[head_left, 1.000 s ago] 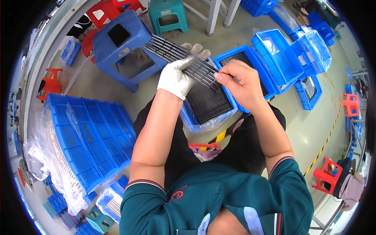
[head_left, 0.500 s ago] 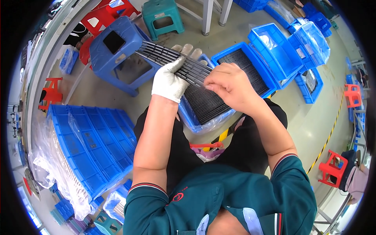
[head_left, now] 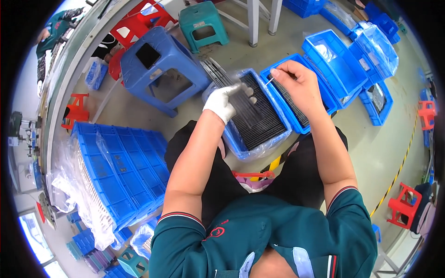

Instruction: The recorder is sorting and inspecting small metal pins or rods by moving them between blue industrial storage bins.

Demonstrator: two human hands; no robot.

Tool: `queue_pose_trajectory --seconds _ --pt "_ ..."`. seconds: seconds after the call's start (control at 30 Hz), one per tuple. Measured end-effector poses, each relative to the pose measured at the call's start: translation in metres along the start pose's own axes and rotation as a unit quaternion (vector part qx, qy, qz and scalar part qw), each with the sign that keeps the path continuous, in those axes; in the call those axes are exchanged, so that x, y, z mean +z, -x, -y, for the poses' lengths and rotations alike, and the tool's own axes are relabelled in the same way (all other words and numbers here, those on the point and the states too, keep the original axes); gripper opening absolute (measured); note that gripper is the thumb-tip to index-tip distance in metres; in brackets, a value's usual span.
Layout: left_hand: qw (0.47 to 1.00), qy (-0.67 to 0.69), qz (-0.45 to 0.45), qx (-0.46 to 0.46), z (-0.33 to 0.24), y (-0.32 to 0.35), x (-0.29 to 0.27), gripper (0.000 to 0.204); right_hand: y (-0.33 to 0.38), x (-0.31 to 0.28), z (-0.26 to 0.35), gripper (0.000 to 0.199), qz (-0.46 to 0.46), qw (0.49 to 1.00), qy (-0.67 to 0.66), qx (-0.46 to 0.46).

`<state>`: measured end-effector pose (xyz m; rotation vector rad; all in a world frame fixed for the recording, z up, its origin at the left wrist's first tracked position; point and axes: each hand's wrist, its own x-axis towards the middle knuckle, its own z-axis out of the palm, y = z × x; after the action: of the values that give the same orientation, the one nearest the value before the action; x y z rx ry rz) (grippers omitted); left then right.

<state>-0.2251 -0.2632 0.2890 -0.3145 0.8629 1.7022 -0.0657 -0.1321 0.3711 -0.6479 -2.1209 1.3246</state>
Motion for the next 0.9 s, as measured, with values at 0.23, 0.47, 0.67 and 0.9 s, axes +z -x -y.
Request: queue_pose_trajectory --seconds 0.23,0.47,0.67,0.9 --pt "0.926 -0.312 -0.106 -0.184 0.076 -0.094 -0.111 0.010 -0.003 -0.022 -0.016 0.021 -0.063 0.983 0.132 -0.111" --pt "0.796 -0.501 -0.134 -0.313 0.160 -0.145 -0.173 0.007 0.019 -0.048 -0.009 0.012 -0.069 0.974 0.169 -0.136" --pt "0.606 -0.750 -0.208 -0.167 0.165 -0.183 -0.192 0.043 0.020 -0.053 -0.005 0.011 -0.063 0.965 0.197 -0.164" --pt "0.502 -0.818 -0.258 -0.111 0.138 -0.197 -0.119 0.030 0.025 -0.068 -0.005 0.012 -0.035 0.963 0.227 -0.141"
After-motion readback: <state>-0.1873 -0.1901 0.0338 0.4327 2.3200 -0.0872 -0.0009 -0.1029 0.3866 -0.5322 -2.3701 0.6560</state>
